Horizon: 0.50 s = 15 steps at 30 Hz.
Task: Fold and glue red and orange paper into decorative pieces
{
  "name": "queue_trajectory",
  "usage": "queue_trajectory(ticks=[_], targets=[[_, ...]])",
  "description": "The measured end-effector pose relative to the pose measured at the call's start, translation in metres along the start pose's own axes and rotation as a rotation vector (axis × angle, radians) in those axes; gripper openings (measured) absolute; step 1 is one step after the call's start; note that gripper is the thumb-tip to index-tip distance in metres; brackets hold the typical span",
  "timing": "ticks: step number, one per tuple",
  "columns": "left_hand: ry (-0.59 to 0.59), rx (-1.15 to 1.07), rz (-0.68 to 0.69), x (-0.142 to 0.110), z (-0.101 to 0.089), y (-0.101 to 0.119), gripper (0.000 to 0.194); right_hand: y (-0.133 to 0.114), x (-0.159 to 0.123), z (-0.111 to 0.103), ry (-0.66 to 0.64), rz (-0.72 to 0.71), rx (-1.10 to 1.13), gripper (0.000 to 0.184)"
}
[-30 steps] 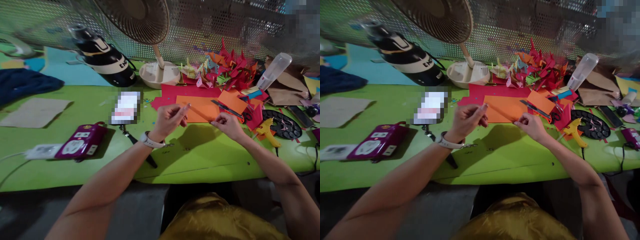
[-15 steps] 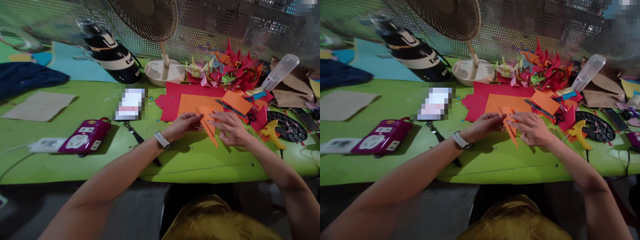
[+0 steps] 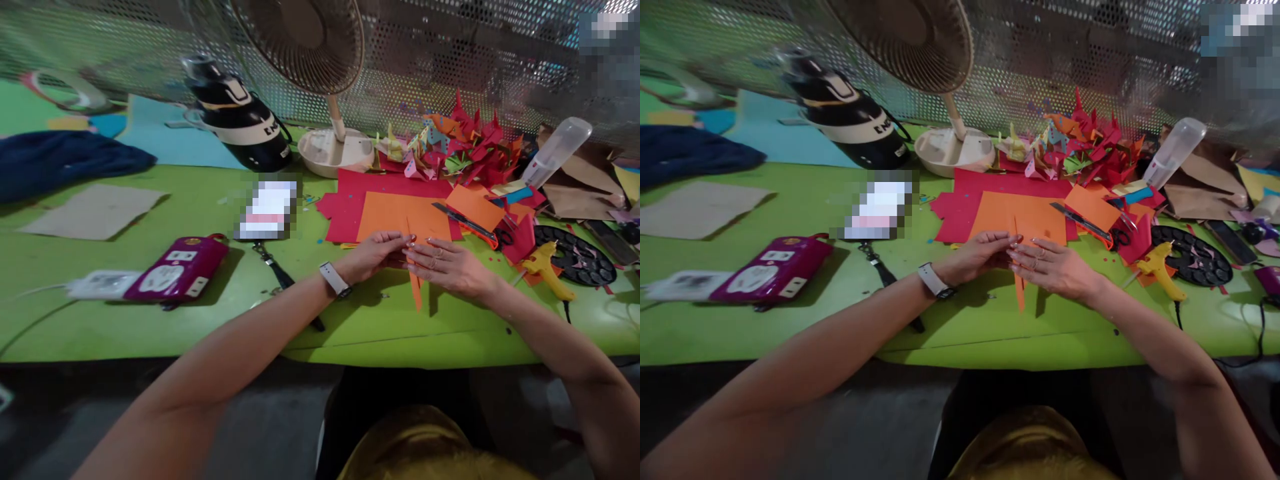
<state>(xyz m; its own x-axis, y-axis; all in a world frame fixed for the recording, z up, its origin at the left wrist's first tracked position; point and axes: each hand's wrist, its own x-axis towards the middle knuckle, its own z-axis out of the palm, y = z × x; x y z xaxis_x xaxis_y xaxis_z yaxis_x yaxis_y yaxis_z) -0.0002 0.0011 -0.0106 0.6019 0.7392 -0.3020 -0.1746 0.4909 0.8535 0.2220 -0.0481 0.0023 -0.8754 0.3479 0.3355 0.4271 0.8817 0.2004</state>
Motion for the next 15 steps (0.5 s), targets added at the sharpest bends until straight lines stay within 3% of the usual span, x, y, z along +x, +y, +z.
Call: queue_trajectory(ticks=[9, 15], targets=[[0.041, -0.058, 0.090, 0.0014, 0.0000, -0.0037, 0.023, -0.0030, 0.0011, -0.0009, -0.018, -0.008, 0.009, 0.039], [0.041, -0.064, 0.107, 0.0018, 0.0019, -0.0053, 0.026, -0.0043, 0.0009, 0.0021, 0.085, -0.032, 0.041, 0.036]])
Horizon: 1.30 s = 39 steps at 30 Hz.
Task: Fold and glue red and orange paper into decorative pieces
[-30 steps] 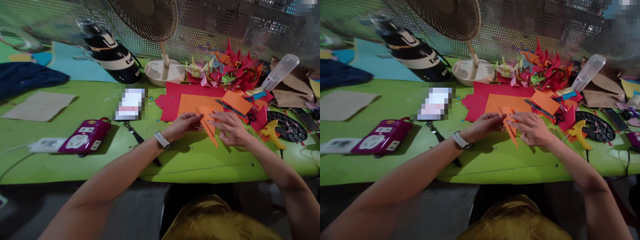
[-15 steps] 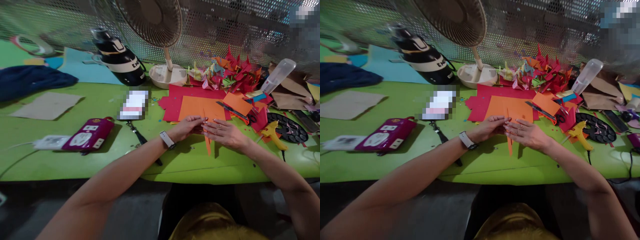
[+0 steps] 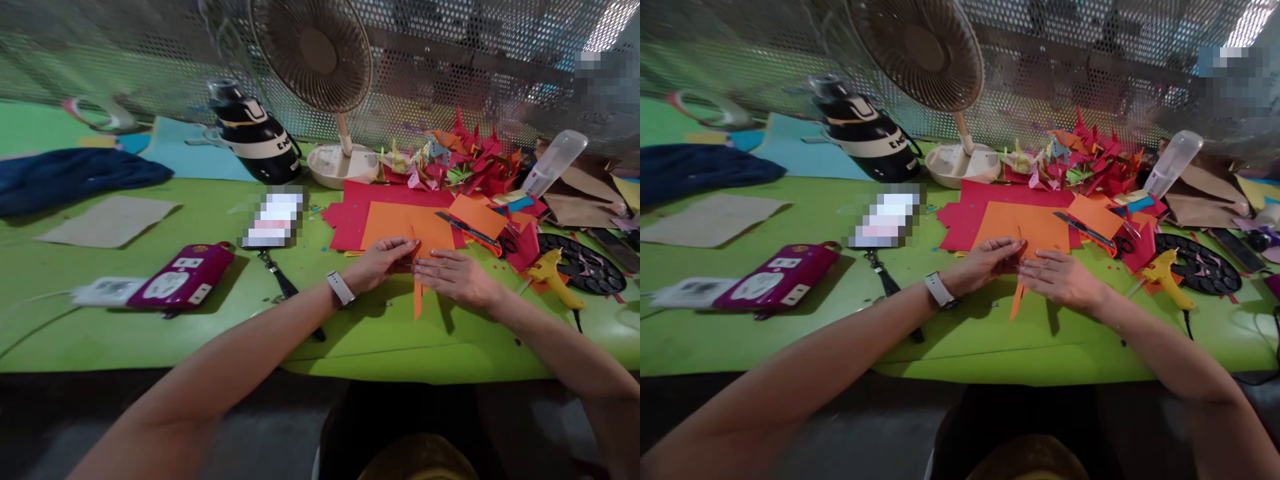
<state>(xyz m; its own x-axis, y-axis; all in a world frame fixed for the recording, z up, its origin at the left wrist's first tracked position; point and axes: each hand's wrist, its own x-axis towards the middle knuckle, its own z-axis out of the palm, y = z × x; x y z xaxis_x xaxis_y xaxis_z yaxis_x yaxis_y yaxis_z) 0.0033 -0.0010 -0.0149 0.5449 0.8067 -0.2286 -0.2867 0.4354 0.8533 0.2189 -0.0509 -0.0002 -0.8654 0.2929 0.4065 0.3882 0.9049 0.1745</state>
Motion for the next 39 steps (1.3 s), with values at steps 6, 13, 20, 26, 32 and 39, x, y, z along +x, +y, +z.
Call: queue_trajectory(ticks=[6, 13, 20, 26, 32, 39], targets=[[-0.012, 0.017, 0.035, 0.001, 0.000, -0.002, 0.036, -0.003, 0.000, 0.000, 0.062, 0.044, 0.047, 0.038], [0.034, -0.006, 0.072, 0.005, -0.003, -0.002, 0.040, -0.005, 0.000, -0.005, -0.010, 0.054, -0.020, 0.037], [-0.027, 0.027, 0.091, 0.001, 0.002, -0.002, 0.041, -0.005, 0.006, 0.000, 0.168, 0.066, -0.015, 0.027], [-0.071, 0.116, 0.165, -0.003, 0.006, -0.006, 0.036, -0.005, 0.008, 0.012, 0.228, 0.219, -0.027, 0.024], [-0.186, 0.273, 0.290, -0.002, 0.004, -0.013, 0.039, -0.010, 0.009, 0.016, 0.205, 0.531, 0.068, 0.027], [-0.244, 0.272, 0.302, -0.006, 0.004, -0.012, 0.032, -0.013, 0.010, 0.018, 0.379, 0.637, 0.102, 0.028]])
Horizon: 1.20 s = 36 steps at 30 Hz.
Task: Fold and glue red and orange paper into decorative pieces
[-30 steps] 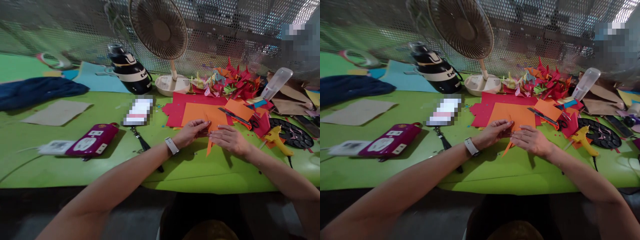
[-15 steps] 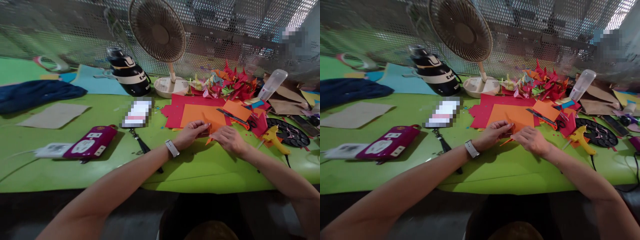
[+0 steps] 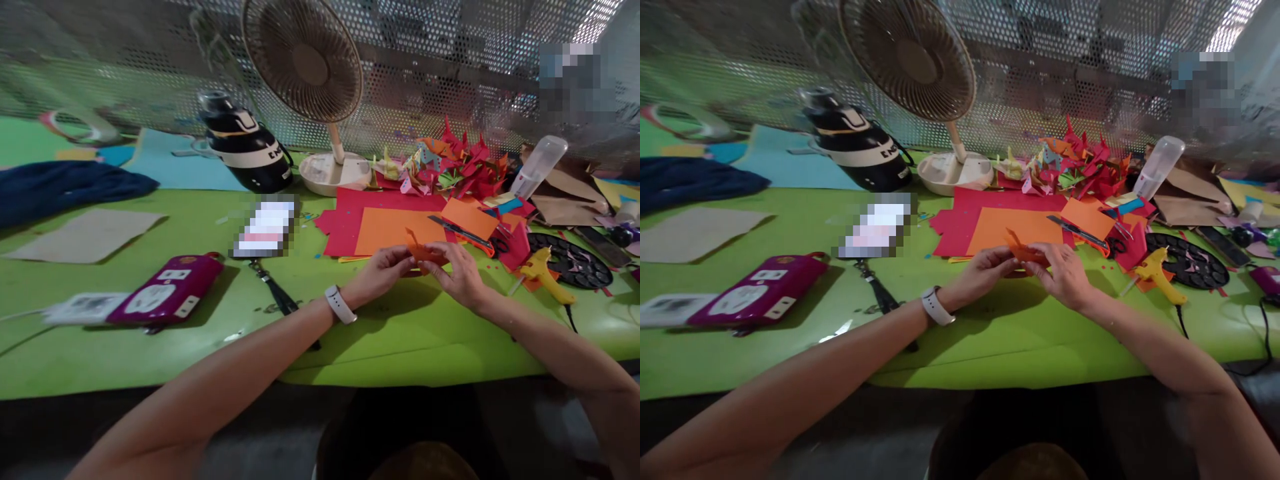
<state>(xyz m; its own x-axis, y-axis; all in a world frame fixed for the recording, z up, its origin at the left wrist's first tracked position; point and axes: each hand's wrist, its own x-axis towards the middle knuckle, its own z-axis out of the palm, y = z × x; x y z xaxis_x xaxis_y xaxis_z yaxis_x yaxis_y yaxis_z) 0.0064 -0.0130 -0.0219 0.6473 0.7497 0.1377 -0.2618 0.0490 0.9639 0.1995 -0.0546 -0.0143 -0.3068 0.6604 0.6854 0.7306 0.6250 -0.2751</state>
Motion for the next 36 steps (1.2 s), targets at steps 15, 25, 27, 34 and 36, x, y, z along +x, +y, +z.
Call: queue_trajectory(ticks=[15, 25, 27, 34, 36], targets=[[0.090, -0.019, -0.051, -0.0014, 0.0073, 0.0028, 0.033, -0.0077, -0.0002, 0.0007, -0.032, 0.038, 0.026, 0.032], [0.094, -0.014, -0.048, -0.0018, 0.0085, 0.0015, 0.033, -0.0075, -0.0001, 0.0003, -0.032, 0.029, -0.003, 0.032], [0.095, -0.002, -0.049, -0.0021, 0.0082, 0.0014, 0.033, -0.0077, 0.0002, 0.0001, -0.032, 0.036, -0.017, 0.031], [0.088, 0.051, -0.058, -0.0018, 0.0065, -0.0002, 0.032, -0.0058, -0.0006, 0.0006, -0.071, 0.057, -0.033, 0.033], [0.086, 0.062, -0.058, -0.0017, 0.0063, -0.0002, 0.032, -0.0054, -0.0011, 0.0006, -0.095, 0.074, -0.038, 0.034]])
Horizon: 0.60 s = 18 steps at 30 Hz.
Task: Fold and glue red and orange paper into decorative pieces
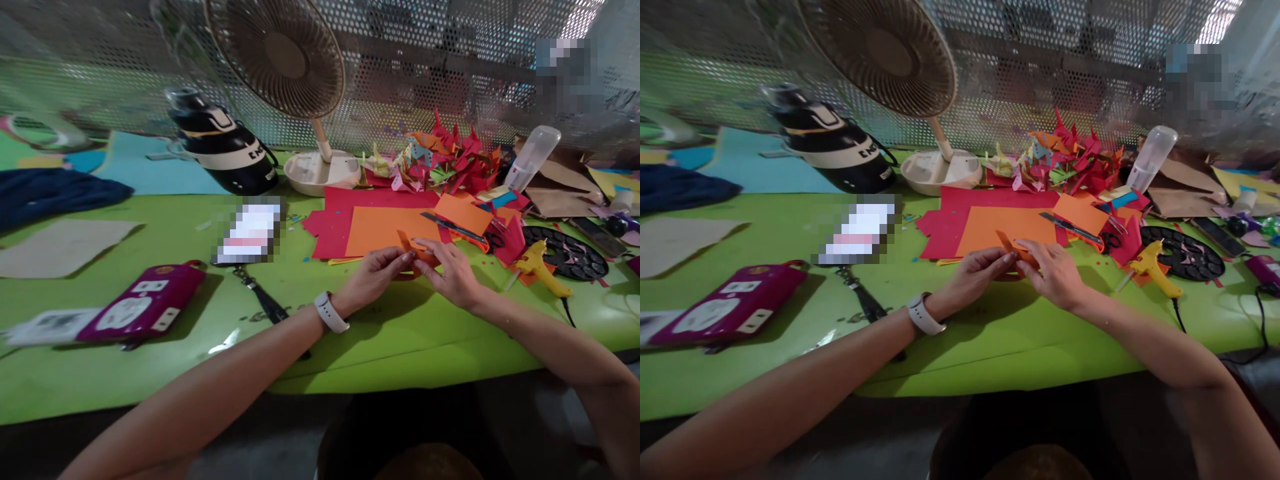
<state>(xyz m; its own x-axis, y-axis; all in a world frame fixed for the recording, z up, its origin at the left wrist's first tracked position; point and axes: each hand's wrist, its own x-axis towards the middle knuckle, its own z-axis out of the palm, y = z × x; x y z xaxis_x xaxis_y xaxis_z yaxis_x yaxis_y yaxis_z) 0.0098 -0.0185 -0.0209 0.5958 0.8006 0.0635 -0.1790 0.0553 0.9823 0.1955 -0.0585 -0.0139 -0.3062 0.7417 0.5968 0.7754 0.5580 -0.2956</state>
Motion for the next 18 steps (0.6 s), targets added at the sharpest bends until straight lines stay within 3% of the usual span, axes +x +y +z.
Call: queue_trajectory(ticks=[11, 18], targets=[[0.006, 0.010, 0.025, -0.0002, 0.0002, 0.0014, 0.026, -0.0011, 0.0007, -0.0022, -0.036, 0.036, 0.028, 0.035], [0.015, -0.005, 0.005, -0.0005, 0.0009, 0.0022, 0.032, -0.0013, 0.0006, -0.0021, -0.016, 0.005, 0.040, 0.034]])
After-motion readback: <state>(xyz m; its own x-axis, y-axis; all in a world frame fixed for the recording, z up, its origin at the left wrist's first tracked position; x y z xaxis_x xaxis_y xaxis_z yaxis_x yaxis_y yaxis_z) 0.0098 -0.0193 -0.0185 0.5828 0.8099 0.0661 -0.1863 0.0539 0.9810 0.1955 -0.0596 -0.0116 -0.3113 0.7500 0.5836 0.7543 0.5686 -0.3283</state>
